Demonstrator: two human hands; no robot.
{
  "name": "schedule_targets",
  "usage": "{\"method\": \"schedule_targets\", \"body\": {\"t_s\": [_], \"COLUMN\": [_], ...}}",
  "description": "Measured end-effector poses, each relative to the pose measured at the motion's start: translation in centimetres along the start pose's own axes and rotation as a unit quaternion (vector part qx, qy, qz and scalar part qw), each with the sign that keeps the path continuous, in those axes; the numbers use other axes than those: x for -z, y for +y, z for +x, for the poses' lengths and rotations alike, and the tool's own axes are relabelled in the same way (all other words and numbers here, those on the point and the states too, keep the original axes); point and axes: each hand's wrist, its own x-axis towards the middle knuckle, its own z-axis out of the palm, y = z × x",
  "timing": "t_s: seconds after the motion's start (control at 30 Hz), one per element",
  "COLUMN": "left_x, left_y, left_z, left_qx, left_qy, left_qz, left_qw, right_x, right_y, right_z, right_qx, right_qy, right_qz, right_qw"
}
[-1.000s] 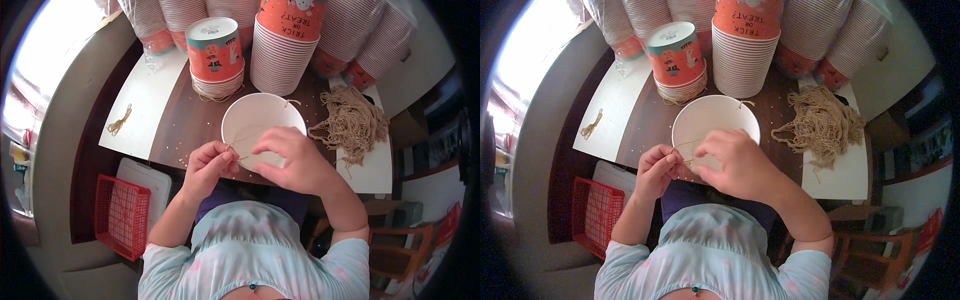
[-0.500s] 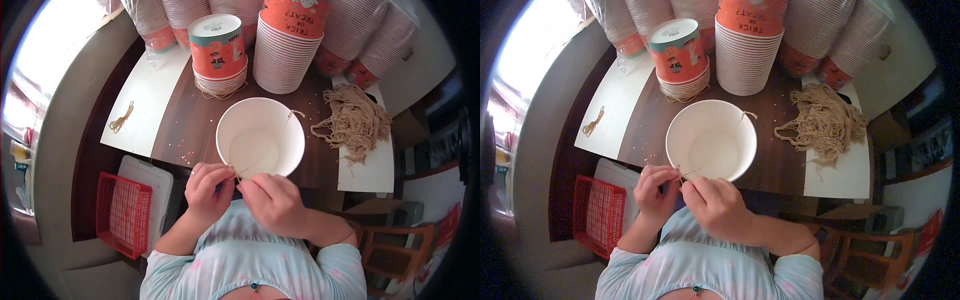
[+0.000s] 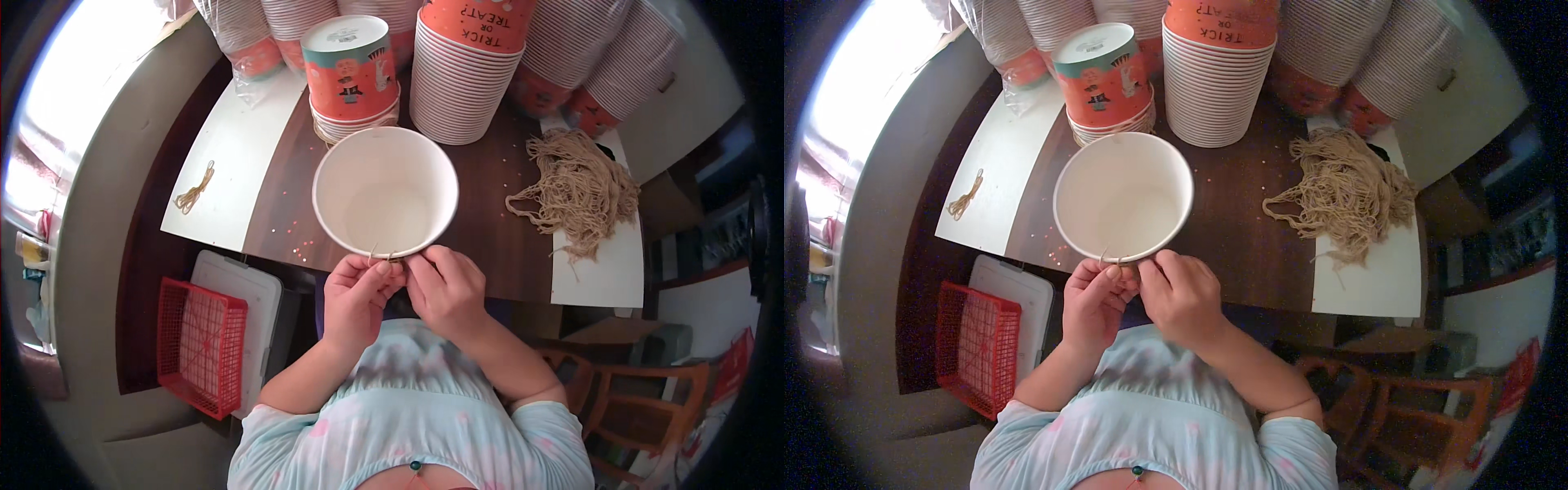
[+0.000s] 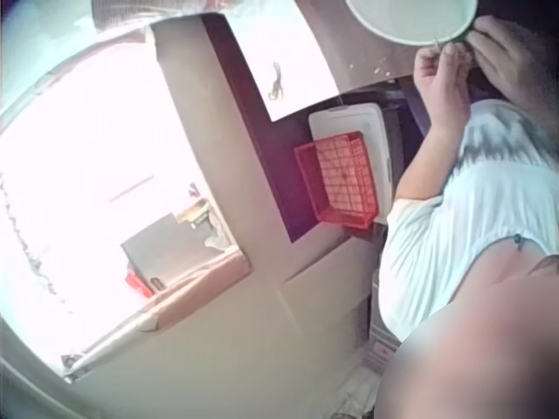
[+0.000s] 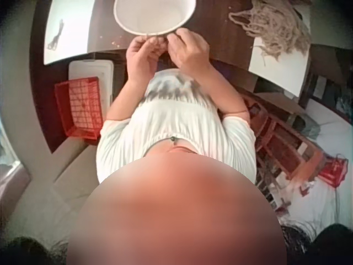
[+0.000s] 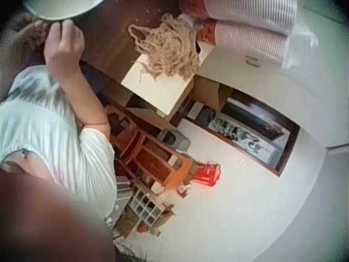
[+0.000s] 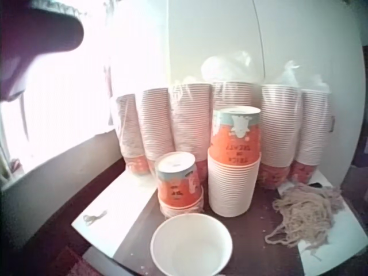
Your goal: Tying string handles to paper Halloween treat bowls.
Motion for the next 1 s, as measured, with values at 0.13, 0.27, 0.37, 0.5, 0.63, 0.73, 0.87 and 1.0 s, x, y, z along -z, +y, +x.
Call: {"method": "schedule_targets", "body": {"t_s": [0.13, 0.27, 0.37, 0.5, 0.63, 0.73, 0.87, 1.0], "left_x": [-0.2, 0.0, 0.1, 0.3, 0.4, -0.1, 0.6, 0.5], "left_y": [0.6, 1.2, 1.4, 1.0, 0.9, 1.0, 1.1, 1.5], "left_z": [0.0, -0.5, -0.5, -0.7, -0.8, -0.5, -0.1, 0.4], "left_qx": [0.044, 0.073, 0.050, -0.040, -0.137, -0.208, -0.307, -0.416], "left_qy": [0.027, 0.025, 0.042, 0.048, 0.062, 0.064, 0.020, -0.027], "left_qz": [-0.021, -0.075, -0.075, -0.013, 0.136, 0.284, 0.453, 0.586], "left_qw": [0.998, 0.994, 0.995, 0.998, 0.979, 0.934, 0.837, 0.695], "right_x": [-0.6, -0.7, -1.4, -2.5, -3.2, -3.5, -3.4, -3.4], "right_y": [-0.1, -0.6, -0.5, -1.2, -1.5, -1.5, -1.4, -1.5], "right_z": [0.2, 0.7, 0.5, -0.4, -1.0, -0.8, -0.8, -1.0], "right_qx": [-0.070, -0.298, -0.424, -0.484, -0.497, -0.520, -0.538, -0.523], "right_qy": [-0.043, -0.137, -0.161, -0.088, -0.070, -0.049, -0.032, -0.039], "right_qz": [0.068, 0.452, 0.639, 0.749, 0.747, 0.730, 0.723, 0.705], "right_qw": [0.994, 0.829, 0.622, 0.444, 0.436, 0.440, 0.433, 0.477]}}
